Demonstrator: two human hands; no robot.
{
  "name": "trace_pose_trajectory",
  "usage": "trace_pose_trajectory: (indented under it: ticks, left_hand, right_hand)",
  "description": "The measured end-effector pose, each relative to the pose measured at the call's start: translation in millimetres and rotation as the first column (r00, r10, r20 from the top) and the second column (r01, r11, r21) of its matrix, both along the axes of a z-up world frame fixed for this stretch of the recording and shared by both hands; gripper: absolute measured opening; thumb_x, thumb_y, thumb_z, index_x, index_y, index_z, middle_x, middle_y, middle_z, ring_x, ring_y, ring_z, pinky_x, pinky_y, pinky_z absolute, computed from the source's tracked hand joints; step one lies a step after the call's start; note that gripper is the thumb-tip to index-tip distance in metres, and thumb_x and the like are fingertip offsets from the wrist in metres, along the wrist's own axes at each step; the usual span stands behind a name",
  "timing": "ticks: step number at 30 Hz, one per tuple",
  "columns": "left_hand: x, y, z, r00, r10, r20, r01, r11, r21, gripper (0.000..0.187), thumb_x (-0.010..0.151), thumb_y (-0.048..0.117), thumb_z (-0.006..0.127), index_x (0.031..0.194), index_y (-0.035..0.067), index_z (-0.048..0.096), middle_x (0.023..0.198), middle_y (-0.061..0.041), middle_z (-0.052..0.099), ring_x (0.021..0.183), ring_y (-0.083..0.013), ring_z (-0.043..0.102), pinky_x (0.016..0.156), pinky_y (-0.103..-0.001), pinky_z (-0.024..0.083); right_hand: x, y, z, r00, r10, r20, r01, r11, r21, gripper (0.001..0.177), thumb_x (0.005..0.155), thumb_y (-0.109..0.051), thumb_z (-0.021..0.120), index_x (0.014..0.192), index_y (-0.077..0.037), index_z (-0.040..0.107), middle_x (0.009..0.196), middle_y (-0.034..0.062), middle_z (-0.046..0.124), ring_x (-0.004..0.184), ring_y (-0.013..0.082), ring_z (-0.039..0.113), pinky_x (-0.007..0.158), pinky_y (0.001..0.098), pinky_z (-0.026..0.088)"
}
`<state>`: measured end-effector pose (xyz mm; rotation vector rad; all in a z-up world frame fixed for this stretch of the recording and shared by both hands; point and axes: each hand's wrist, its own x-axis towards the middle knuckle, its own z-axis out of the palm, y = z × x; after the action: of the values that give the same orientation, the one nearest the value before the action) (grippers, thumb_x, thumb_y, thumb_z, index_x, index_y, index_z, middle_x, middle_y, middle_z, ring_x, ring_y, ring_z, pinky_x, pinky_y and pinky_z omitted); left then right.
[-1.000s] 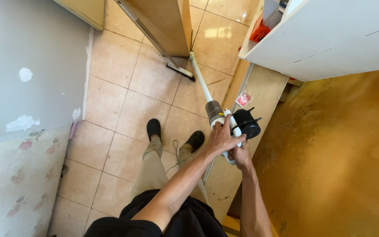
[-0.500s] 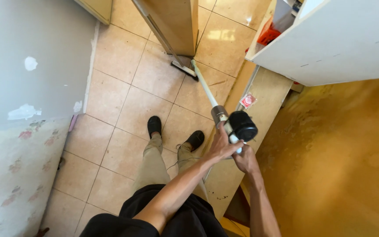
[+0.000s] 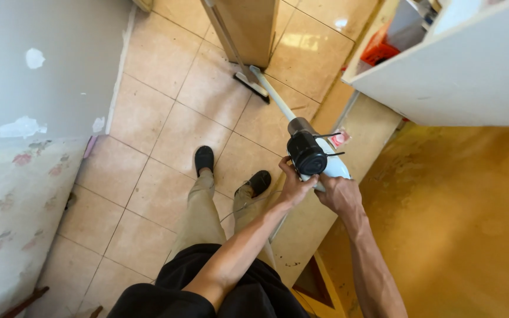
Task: The recorder is assembling and connecting the various components of a cordless vacuum cleaner.
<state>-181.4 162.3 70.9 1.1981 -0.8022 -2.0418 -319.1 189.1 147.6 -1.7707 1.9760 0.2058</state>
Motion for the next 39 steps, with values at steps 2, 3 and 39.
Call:
trace_pose_trajectory:
  ticks: [2, 3, 39]
  left_hand:
    - [9, -14, -1, 1.000, 0.008, 0.015, -0.008, 1.000, 0.012, 0.087, 0.085, 0.012, 0.071, 0.139, 0.005, 0.003, 0.127, -0.022, 0.055, 0.117, -0.0259, 0.060, 0.097, -0.038, 0.054]
    - [14, -19, -1, 1.000, 0.006, 0.025, -0.007, 1.000, 0.024, 0.087, 0.085, 0.013, 0.070, 0.139, 0.006, 0.002, 0.127, -0.022, 0.056, 0.117, -0.0259, 0.060, 0.097, -0.038, 0.054]
    - [65, -3, 110, 0.814, -0.562, 0.150, 0.576, 0.813, -0.080, 0.127, 0.077, 0.042, 0.083, 0.164, 0.005, -0.001, 0.156, -0.037, 0.028, 0.136, -0.0465, 0.049, 0.109, -0.046, 0.046]
  right_hand:
    - [5, -15, -7, 1.000, 0.023, 0.005, -0.023, 1.000, 0.015, 0.029, 0.072, -0.030, 0.080, 0.097, -0.016, 0.076, 0.071, 0.0158, 0.073, 0.066, 0.0352, 0.073, 0.063, 0.0475, 0.059]
    - [7, -22, -11, 0.999, 0.038, 0.004, -0.038, 0.999, 0.029, 0.030, 0.071, -0.030, 0.081, 0.097, -0.016, 0.075, 0.072, 0.0154, 0.073, 0.067, 0.0354, 0.073, 0.063, 0.0481, 0.059]
    - [86, 66, 106, 0.780, -0.624, 0.046, 0.604, 0.771, 0.204, 0.041, 0.081, -0.033, 0.077, 0.105, 0.000, 0.075, 0.088, 0.0275, 0.075, 0.083, 0.0413, 0.076, 0.073, 0.0480, 0.059]
